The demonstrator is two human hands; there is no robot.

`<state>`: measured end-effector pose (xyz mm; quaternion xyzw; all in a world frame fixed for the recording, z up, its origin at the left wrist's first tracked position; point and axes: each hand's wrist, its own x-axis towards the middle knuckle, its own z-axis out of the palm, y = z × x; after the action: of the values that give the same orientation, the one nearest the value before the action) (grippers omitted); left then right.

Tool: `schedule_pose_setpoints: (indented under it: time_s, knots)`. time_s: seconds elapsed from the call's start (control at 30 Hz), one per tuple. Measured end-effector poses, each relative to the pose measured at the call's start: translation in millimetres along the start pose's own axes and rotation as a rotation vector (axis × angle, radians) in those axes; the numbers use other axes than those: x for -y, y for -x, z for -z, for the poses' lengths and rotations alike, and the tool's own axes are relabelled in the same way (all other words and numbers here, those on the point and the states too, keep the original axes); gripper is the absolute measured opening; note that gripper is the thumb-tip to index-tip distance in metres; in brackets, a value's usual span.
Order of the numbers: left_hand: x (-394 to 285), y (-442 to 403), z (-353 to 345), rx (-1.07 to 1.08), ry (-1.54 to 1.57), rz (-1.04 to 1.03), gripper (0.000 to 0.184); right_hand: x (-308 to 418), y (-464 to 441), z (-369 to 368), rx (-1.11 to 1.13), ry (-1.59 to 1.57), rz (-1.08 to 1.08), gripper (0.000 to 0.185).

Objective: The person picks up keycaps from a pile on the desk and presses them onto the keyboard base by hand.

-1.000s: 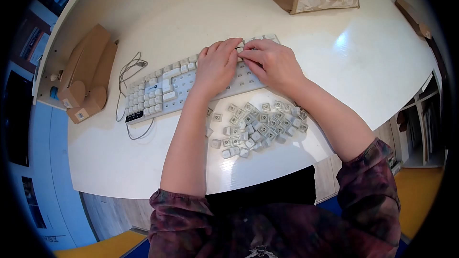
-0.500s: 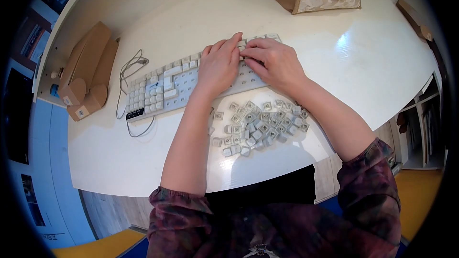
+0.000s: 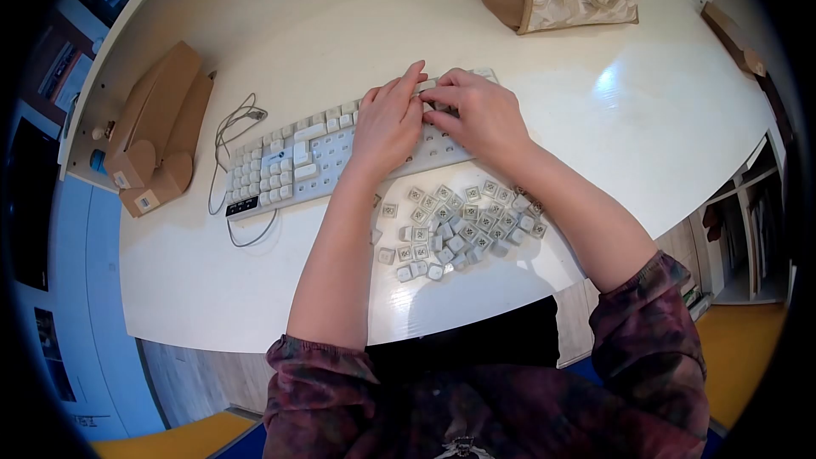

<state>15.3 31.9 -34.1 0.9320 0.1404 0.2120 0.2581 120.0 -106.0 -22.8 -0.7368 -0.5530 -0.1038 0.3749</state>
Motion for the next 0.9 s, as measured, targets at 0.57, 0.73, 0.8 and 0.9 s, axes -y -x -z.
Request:
schedule_pose_setpoints:
  time_s: [0.57, 0.73, 0.8, 0.9]
  knots:
    - [-4.7, -0.5, 9.8, 0.047, 0.141, 0.089, 0.053, -5.1, -5.9, -0.8, 0.080, -0.052, -0.105, 0.014]
    - [-2.6, 0.1, 7.7, 0.040, 0.093, 0.079, 0.052, -3.2, -7.3, -0.4, 0.070, -0.072, -0.148, 0.013]
    - [-1.0, -1.0, 5.8, 0.032, 0.090, 0.069, 0.052, -3.4, -8.0, -0.9, 0.062, -0.074, -0.151, 0.013]
    - [-0.4, -2.1, 5.9, 0.041, 0.113, 0.078, 0.050, -3.6, -10.2, -2.3, 0.065, -0.087, -0.162, 0.013]
